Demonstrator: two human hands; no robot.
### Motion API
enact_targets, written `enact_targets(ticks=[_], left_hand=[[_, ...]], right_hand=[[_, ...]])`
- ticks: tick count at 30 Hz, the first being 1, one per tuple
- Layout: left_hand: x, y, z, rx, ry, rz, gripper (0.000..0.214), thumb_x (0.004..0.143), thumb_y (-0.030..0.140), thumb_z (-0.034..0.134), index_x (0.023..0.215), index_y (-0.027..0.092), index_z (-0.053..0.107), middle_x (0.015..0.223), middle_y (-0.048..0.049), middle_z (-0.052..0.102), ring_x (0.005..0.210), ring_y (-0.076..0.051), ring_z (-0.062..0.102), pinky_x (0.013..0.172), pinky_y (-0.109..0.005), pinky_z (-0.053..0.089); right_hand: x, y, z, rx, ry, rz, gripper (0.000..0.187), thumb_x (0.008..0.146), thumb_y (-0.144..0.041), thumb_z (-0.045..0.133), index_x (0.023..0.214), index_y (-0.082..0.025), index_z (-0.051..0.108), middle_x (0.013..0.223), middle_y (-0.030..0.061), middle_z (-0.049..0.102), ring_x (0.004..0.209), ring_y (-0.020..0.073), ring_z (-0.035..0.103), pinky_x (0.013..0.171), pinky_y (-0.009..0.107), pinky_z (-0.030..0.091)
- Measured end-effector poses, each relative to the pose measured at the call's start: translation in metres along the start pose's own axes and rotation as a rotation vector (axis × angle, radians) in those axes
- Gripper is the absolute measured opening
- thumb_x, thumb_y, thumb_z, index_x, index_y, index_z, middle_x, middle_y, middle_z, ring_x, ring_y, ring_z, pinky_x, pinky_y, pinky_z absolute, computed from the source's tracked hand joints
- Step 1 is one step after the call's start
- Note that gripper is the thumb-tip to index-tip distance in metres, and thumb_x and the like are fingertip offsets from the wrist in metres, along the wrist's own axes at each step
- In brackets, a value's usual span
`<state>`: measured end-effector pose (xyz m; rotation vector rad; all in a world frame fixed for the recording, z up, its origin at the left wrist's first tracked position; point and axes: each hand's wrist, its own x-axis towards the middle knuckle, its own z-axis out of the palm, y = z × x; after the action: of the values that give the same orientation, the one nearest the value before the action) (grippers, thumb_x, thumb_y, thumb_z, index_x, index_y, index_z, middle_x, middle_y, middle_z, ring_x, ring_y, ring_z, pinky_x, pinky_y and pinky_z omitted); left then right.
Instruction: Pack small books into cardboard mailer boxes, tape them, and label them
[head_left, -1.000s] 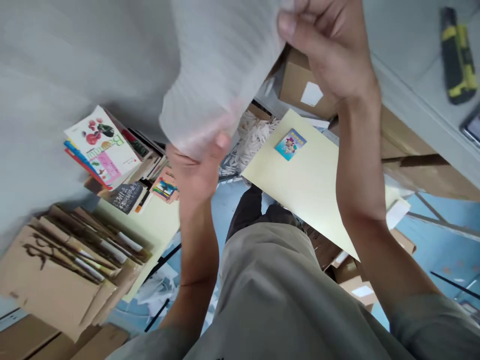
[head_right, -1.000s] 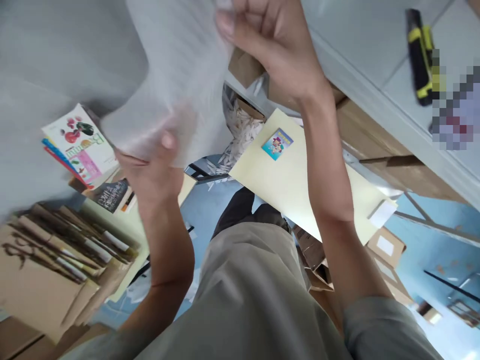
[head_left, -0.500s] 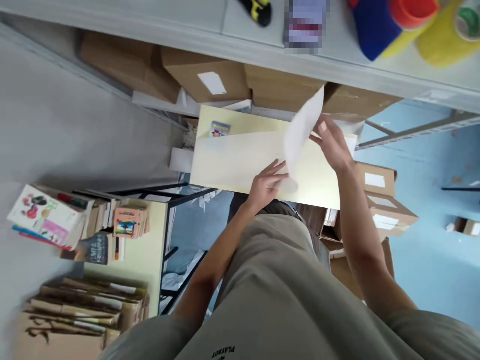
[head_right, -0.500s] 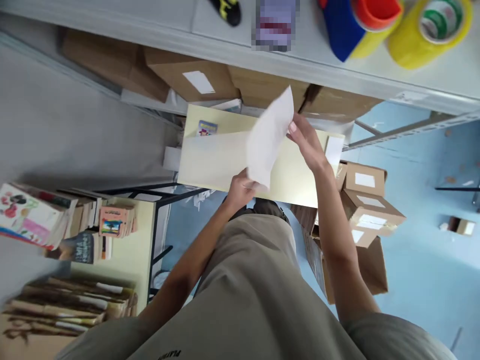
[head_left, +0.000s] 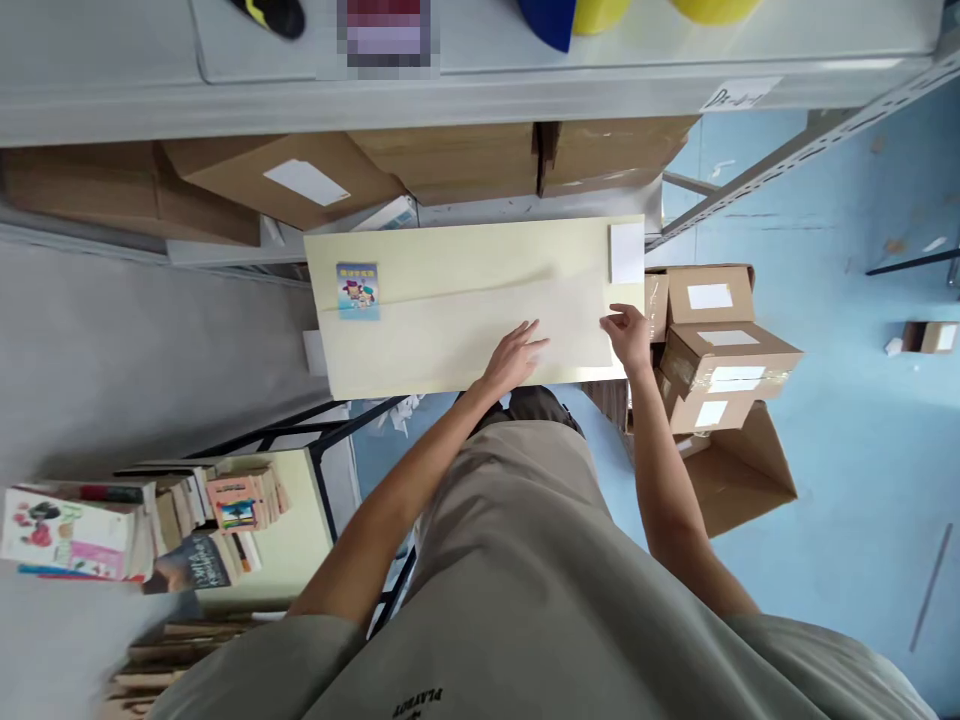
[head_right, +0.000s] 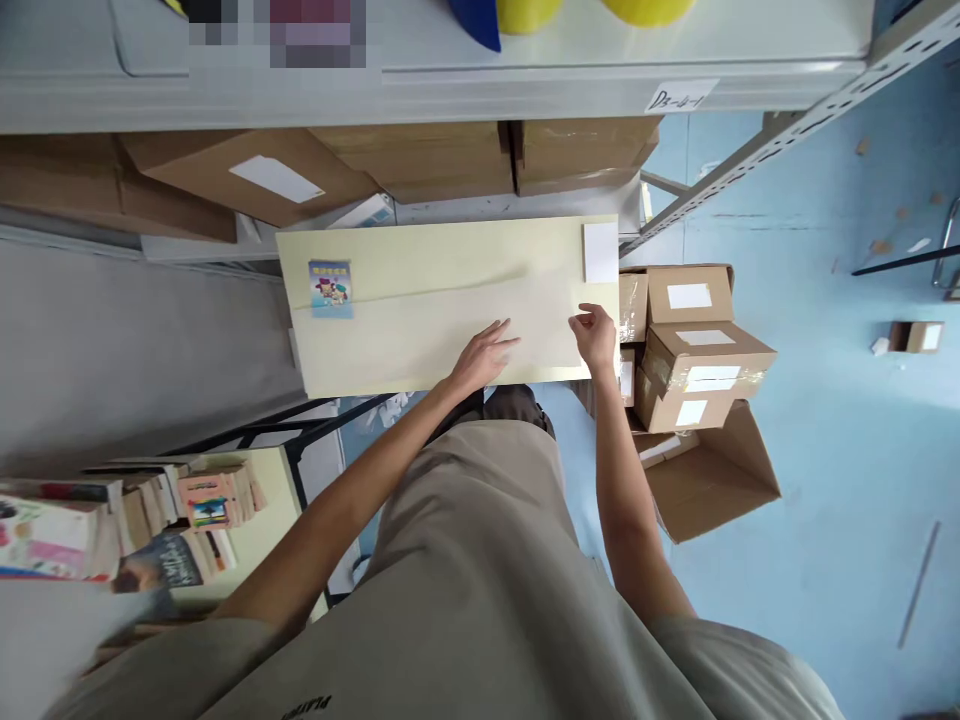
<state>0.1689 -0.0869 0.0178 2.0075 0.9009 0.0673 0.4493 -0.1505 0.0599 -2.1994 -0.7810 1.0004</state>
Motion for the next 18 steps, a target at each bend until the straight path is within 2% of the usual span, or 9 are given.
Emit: enact_targets(ticks=[4,7,10,13,16,18], left_hand=[[-0.023,-0.012,-0.017,0.042,-0.124,-0.006,0.083,0.094,0.039,0.092,0.171,0.024,0.066,0.195,-0.0154,0.031,0.182,-0.042,0.029,0.149,-0.060,0.028],[-0.048,-0.033,-0.040,0.076,-0.037,-0.164,0.083,0.101,0.052,0.084,0.173,0.019,0.061,0.195,-0.0190,0.027,0.184,-0.045,0.021,0.149,-0.063,0.022],[-0.076,-0.063,-0.066,0.115,0.133,-0.457,0.078,0.107,0.046,0.072,0.175,0.014,0.057,0.197,-0.0226,0.022,0.184,-0.048,0.018,0.147,-0.066,0.023],[-0.100,-0.093,-0.086,0.152,0.191,-0.656,0.086,0.103,0.042,0.075,0.180,0.012,0.049,0.197,-0.0262,0.016,0.184,-0.052,0.014,0.144,-0.072,0.027],[-0.116,-0.115,-0.094,0.163,0.147,-0.668,0.089,0.101,0.040,0.077,0.181,0.013,0.047,0.197,-0.0271,0.014,0.184,-0.051,0.015,0.142,-0.071,0.031],[-0.120,-0.123,-0.092,0.173,0.122,-0.626,0.089,0.101,0.038,0.079,0.181,0.013,0.047,0.197,-0.0276,0.010,0.184,-0.051,0.014,0.142,-0.070,0.031]], right_hand=[[0.016,0.013,0.015,-0.094,0.037,0.093,0.042,0.094,-0.025,0.068,0.134,-0.014,0.076,0.117,0.0179,0.087,0.108,0.0304,0.082,0.105,0.048,0.065],[0.023,0.016,0.026,-0.155,0.076,0.141,0.041,0.097,-0.022,0.064,0.135,-0.013,0.076,0.123,0.0202,0.087,0.109,0.0298,0.081,0.105,0.046,0.063],[0.026,0.021,0.036,-0.215,0.097,0.160,0.041,0.101,-0.021,0.060,0.138,-0.014,0.076,0.128,0.0212,0.086,0.110,0.0309,0.080,0.105,0.046,0.062],[0.024,0.024,0.047,-0.314,0.130,0.148,0.041,0.103,-0.018,0.053,0.138,-0.013,0.075,0.132,0.0229,0.083,0.116,0.0330,0.077,0.109,0.049,0.060],[0.016,0.023,0.064,-0.403,0.204,0.091,0.040,0.104,-0.020,0.055,0.138,-0.012,0.074,0.145,0.0259,0.075,0.132,0.0350,0.070,0.114,0.052,0.057],[0.009,0.019,0.078,-0.404,0.184,0.034,0.039,0.103,-0.026,0.064,0.139,-0.015,0.072,0.148,0.0248,0.072,0.132,0.0339,0.068,0.112,0.051,0.059]])
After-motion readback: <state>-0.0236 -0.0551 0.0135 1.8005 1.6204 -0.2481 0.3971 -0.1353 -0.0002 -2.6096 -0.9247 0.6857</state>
